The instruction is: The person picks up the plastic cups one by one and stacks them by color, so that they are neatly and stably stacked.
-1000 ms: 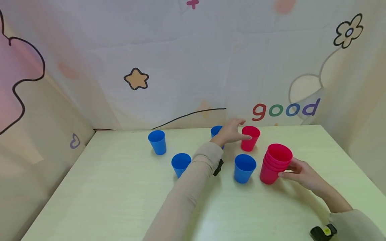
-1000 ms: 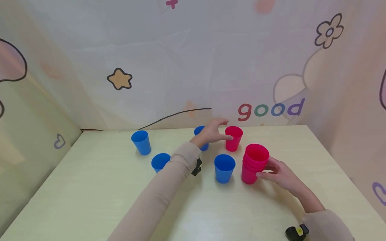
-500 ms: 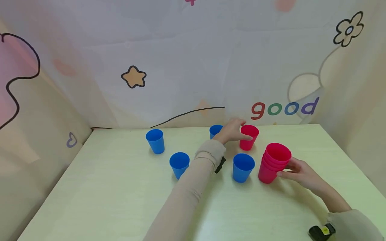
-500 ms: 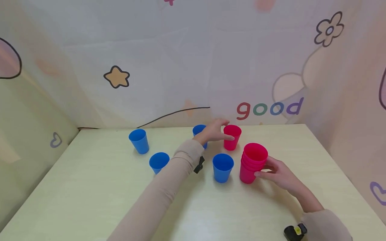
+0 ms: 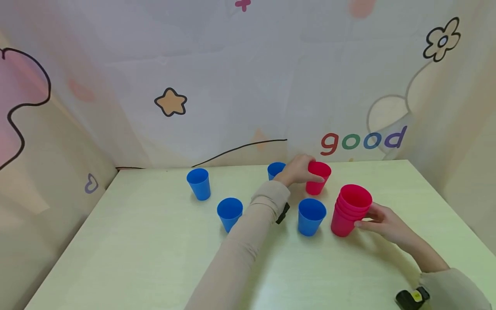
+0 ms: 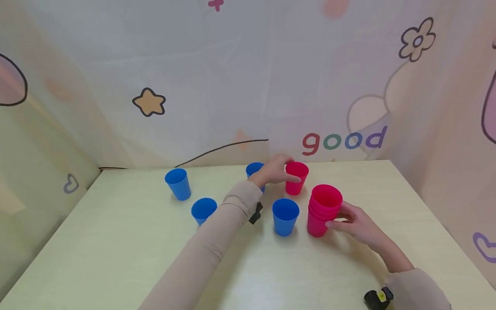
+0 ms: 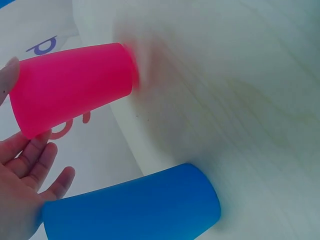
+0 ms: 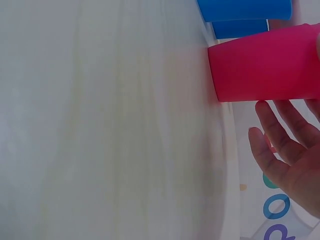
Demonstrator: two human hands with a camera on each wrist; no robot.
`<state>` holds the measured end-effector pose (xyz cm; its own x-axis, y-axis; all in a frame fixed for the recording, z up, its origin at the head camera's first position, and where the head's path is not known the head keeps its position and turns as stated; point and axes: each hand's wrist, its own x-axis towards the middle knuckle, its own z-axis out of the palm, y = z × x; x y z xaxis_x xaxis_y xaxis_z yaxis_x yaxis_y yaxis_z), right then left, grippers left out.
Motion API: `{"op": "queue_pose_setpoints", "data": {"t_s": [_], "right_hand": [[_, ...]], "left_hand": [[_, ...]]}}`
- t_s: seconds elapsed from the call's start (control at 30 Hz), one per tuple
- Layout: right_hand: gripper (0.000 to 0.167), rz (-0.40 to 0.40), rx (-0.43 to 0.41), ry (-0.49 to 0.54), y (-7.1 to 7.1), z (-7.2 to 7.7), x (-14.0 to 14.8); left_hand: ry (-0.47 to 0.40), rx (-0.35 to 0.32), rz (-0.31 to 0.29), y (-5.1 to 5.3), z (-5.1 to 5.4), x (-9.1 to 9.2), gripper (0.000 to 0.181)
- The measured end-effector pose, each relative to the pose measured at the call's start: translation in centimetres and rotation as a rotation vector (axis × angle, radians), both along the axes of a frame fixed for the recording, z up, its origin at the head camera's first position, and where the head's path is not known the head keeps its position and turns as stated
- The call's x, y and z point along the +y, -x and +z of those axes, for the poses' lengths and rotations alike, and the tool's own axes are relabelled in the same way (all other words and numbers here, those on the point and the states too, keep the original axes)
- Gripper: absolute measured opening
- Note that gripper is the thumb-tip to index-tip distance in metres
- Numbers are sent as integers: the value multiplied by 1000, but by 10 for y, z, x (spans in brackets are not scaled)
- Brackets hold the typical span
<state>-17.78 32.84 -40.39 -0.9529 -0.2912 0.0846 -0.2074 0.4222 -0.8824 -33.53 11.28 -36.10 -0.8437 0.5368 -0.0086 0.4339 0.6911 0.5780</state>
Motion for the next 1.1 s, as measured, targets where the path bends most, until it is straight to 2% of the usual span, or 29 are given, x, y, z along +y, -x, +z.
{"op": "queue_pose_setpoints", "data": {"t_s": [0.47, 0.7, 1.1], "right_hand": [[44, 22, 50, 1, 2, 0, 1], [53, -11, 24, -41, -1, 3, 2], [58, -46, 137, 31, -11, 17, 3]], "left_hand": [[-80, 42, -40, -4, 17, -7, 62], [-125, 40, -41, -6, 24, -10, 60], [-109, 83, -31, -10, 36, -25, 62]]}}
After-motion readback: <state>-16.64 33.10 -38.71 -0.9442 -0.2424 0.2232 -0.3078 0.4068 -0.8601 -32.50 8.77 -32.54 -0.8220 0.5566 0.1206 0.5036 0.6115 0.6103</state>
